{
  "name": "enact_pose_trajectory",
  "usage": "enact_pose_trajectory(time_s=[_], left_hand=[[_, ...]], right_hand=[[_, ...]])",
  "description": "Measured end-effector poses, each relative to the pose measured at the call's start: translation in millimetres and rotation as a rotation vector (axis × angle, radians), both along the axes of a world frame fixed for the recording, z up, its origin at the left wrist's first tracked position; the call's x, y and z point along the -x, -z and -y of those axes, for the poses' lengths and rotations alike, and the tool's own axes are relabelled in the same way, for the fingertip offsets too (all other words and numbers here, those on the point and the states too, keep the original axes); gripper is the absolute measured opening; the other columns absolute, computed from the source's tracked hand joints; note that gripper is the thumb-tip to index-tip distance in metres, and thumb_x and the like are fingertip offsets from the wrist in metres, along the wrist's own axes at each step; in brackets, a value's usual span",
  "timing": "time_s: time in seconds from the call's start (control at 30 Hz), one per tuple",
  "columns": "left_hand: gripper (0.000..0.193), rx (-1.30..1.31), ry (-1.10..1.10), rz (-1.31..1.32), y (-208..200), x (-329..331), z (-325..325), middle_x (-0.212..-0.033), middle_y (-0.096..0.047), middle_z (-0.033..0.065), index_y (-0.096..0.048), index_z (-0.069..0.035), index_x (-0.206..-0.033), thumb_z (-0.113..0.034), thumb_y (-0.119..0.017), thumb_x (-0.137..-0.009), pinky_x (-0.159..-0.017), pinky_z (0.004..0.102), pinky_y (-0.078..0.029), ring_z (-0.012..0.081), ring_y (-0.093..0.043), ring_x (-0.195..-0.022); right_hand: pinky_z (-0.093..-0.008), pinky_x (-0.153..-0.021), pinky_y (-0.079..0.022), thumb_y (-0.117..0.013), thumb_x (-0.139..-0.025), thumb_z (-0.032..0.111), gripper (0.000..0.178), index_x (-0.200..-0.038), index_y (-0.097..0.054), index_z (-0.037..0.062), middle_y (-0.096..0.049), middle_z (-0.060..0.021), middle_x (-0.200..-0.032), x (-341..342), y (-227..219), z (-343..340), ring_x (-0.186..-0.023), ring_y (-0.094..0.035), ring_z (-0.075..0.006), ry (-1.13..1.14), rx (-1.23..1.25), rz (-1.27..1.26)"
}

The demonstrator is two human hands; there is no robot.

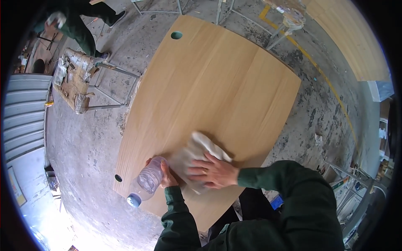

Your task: Wiping down a wooden cabinet door panel with a cloth and scraping off residue using a small hand tool.

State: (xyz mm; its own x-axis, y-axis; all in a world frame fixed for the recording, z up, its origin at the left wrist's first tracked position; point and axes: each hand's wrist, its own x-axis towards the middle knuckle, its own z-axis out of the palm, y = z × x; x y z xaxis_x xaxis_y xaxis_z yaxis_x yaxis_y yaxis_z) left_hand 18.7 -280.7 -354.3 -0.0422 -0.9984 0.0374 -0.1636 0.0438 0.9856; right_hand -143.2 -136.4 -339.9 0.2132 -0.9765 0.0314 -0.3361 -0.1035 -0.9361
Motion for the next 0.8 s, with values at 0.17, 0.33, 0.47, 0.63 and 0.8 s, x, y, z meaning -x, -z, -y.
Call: enact_pose_trajectory(time_s=[0.17,0.33,0.47,0.63,0.8], left_hand=[[0.061,-0.050,-0.009,0.002,-3,1,-3,-0.118,-0.047,0.0108,-0.042,-0.005,-0.123,-0.017,-0.076,-0.073,-0.090,0.0393,-0.043,0.0253,-0.046,-0.109],[0.061,0.060,-0.032,0.040,-4,7,3,-0.113,-0.051,0.0119,-0.044,-0.004,-0.119,-0.020,-0.079,-0.071,-0.090,0.0393,-0.044,0.0267,-0.049,-0.103],[0.059,0.058,-0.031,0.056,0,-7,10,-0.114,-0.051,0.0118,-0.045,-0.004,-0.117,-0.020,-0.079,-0.071,-0.091,0.0397,-0.044,0.0271,-0.049,-0.103],[0.059,0.059,-0.023,0.106,0,-2,6,-0.111,-0.052,0.0117,-0.046,-0.003,-0.116,-0.023,-0.079,-0.070,-0.091,0.0406,-0.045,0.0271,-0.050,-0.102],[0.060,0.096,-0.030,0.093,-2,-2,6,-0.111,-0.053,0.0126,-0.046,-0.003,-0.117,-0.024,-0.079,-0.071,-0.091,0.0400,-0.045,0.0277,-0.051,-0.101]], right_hand=[[-0.0583,-0.104,-0.020,-0.062,-0.076,0.037,0.049,-0.123,-0.052,0.0247,-0.040,-0.0041,-0.137,160,-30,4,-0.130,-0.031,-0.0273,0.581,0.060,-0.921],[-0.0622,-0.102,-0.015,-0.036,-0.090,0.050,0.054,-0.136,-0.038,0.0222,-0.030,-0.0063,-0.145,246,-3,1,-0.132,-0.025,-0.0342,1.283,-0.276,-1.177],[-0.0649,-0.104,-0.009,-0.048,-0.086,0.040,0.052,-0.133,-0.043,0.0172,-0.028,-0.0110,-0.145,35,-26,-39,-0.135,-0.019,-0.0374,0.964,-0.358,-0.902],[-0.0657,-0.099,-0.018,-0.063,-0.074,0.036,0.043,-0.115,-0.058,0.0231,-0.039,-0.0029,-0.139,-153,-28,-144,-0.129,-0.032,-0.0293,0.593,-0.256,-0.608],[-0.0593,-0.103,-0.022,-0.051,-0.086,0.037,0.051,-0.130,-0.046,0.0124,-0.031,-0.0169,-0.142,68,10,-123,-0.130,-0.024,-0.0447,1.108,-0.214,-0.952]])
